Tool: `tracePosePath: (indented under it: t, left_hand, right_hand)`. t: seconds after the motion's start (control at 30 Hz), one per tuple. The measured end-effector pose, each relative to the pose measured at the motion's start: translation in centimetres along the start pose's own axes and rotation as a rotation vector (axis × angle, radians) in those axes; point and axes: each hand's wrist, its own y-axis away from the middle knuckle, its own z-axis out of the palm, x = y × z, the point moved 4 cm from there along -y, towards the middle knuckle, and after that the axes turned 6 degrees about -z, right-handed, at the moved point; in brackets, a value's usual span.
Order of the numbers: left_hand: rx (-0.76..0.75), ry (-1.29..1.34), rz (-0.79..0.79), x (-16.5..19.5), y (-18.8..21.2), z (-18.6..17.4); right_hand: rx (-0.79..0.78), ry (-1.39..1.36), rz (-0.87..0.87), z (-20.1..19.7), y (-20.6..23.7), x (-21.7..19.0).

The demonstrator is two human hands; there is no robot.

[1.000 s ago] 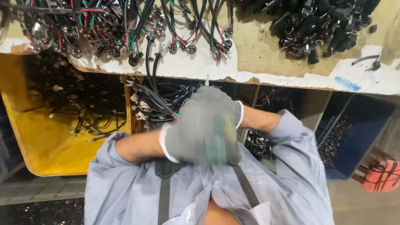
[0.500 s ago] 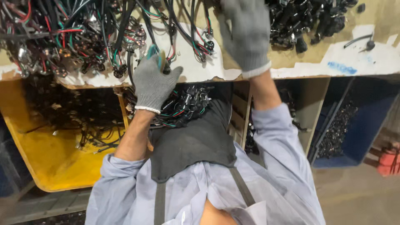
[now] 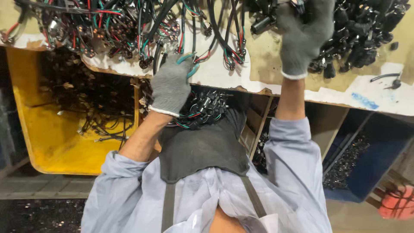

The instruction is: The person wears work gloves and uses a pair of pliers-style wire strippers to strip insulation from the ends of red, green and black wires. They repeatedly pick up a wire, grip and pull the stripped end with the tool, and set the processed wire on the workbench among piles of similar wired connectors.

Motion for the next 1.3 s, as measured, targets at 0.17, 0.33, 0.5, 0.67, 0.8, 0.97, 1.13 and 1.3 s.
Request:
tracePosePath:
  t: [0.17, 0.33, 0.5, 0.67, 0.8, 0.97, 1.13, 1.3]
  left_hand:
    - [-0.091, -0.022, -0.020, 0.4, -0.6, 0.4]
    - [-0.069, 0.039, -0.036, 0.7, -1.6, 1.0]
    - [-0.169, 0.546, -0.190, 0.4, -3.4, -2.9]
    - [-0.356, 1.300, -0.379, 0.7, -0.5, -8.8]
    - [-0.428, 1.157, -0.147, 3.2, 1.8, -8.5]
    - [-0.599, 1.274, -0.391, 3.0, 2.6, -5.4]
    - [-0.582, 1.365, -0.449, 2.3, 3.6, -4.2]
    - [-0.726, 1.333, -0.429, 2.6, 2.6, -2.6]
  right_hand:
    - [0.161, -0.147, 0.142, -0.1, 3.6, -3.6]
    - [-0.261, -0.070, 0.204, 2.8, 7.6, -5.6]
    - [-0.388, 0.053, 0.126, 4.6, 9.7, -6.5]
    - [-0.497, 0.003, 0.048, 5.5, 11.3, -7.1]
    - [-0.606, -0.087, -0.092, 5.7, 11.8, -7.6]
    - [-0.667, -0.120, -0.048, 5.7, 11.8, -7.3]
    - [-0.701, -0.036, -0.116, 5.5, 12.0, -6.9]
    - [-0.769, -0.063, -0.048, 5.5, 13.0, -6.3]
